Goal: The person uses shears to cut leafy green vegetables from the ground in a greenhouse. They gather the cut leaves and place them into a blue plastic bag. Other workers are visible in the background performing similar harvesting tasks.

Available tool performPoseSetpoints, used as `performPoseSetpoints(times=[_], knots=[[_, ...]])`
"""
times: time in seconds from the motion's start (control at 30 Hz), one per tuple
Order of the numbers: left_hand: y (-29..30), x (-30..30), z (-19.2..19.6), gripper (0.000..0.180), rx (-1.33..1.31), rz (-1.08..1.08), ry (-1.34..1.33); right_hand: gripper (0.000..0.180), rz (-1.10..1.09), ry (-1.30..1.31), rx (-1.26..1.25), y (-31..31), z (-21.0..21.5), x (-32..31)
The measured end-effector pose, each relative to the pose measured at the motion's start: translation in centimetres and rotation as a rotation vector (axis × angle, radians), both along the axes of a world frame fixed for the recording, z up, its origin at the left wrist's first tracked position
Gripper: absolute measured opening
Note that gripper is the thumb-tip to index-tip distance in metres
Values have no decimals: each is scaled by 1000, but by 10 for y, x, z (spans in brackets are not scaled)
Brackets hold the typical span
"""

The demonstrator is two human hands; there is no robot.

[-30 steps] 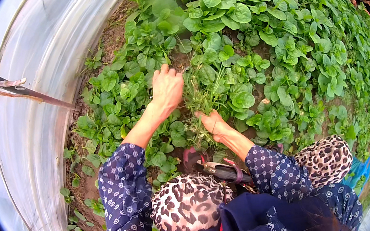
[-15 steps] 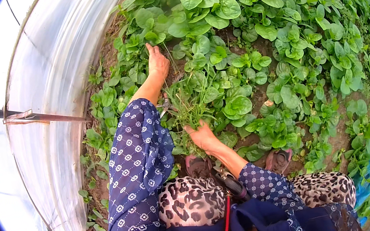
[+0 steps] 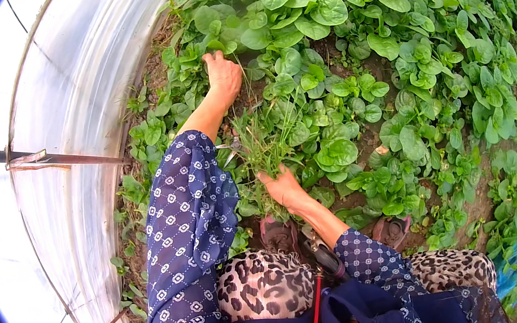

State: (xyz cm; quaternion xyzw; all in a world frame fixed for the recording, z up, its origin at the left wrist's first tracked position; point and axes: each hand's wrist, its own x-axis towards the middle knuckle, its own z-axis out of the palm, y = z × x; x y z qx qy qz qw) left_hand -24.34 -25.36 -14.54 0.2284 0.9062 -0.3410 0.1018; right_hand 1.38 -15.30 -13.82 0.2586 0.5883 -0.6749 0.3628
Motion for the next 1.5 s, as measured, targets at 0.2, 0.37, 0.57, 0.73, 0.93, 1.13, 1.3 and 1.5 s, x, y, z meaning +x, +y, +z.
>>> performPoseSetpoints(times=[0.2,0.37,0.57,0.73,0.93,1.13,1.3,1.5], knots=[[25,-15,2,30,-418,72,-183,86,-67,-56,-54,-4,-11,3],[17,-19,-3,35,-359,214,-105,64,-105,2,-125,-10,-31,6],[-5,-15,-5,20,59,180,70,89,-41,-2,-112,0,-15,1],[-20,-1,5,14,329,-10,105,88,-15,-24,-75,3,0,-4],[-12,9,1,14,495,-457,-41,90,-21,-9,-108,-7,-14,-2],[27,-42,-34,31,401,-507,66,93,6,11,-68,-13,-33,0],[43,-95,-55,40,1624,151,-490,86,-12,-9,-158,-14,-48,0],[52,-125,-73,55,2846,1331,-912,92,23,-63,-224,-18,-64,3]])
